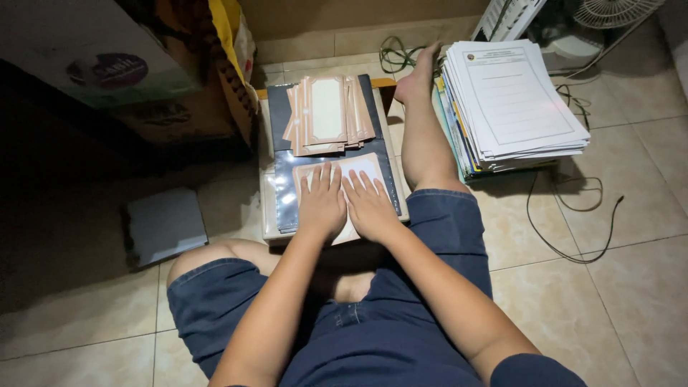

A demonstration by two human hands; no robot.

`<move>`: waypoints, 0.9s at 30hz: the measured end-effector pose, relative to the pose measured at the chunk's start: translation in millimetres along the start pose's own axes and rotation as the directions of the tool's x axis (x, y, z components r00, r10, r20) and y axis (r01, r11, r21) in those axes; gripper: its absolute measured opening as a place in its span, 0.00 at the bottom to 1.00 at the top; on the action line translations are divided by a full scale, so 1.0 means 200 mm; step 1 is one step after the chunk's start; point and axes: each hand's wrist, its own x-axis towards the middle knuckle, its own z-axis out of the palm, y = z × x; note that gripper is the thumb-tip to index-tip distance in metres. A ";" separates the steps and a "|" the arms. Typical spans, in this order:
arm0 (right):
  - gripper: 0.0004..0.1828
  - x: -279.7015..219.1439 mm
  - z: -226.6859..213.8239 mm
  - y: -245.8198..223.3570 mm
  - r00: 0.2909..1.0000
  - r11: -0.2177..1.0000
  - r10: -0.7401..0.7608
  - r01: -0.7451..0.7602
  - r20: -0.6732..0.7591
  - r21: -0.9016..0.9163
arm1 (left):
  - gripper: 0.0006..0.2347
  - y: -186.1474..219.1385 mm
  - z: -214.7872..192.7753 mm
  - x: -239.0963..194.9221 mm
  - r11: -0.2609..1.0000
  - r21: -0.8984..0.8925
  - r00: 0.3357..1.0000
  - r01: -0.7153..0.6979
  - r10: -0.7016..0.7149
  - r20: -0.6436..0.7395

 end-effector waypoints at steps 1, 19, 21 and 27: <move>0.32 -0.03 0.00 0.00 1.000 1.000 0.003 -0.003 -0.004 0.001 | 0.26 -0.01 0.00 0.03 1.000 0.003 1.000 -0.004 0.004 -0.001; 0.32 0.06 0.01 0.03 0.998 1.000 -0.025 0.024 -0.056 -0.016 | 0.27 -0.01 0.02 0.01 1.000 0.011 1.000 -0.001 0.001 -0.027; 0.32 0.02 0.04 0.04 0.995 0.997 -0.082 0.082 -0.059 0.010 | 0.27 -0.03 0.05 0.07 1.000 -0.009 0.999 0.004 -0.005 -0.042; 0.32 -0.20 -0.02 0.03 0.989 0.982 -0.146 0.141 0.033 0.123 | 0.27 -0.04 0.01 0.08 0.999 -0.034 0.998 0.010 -0.012 -0.066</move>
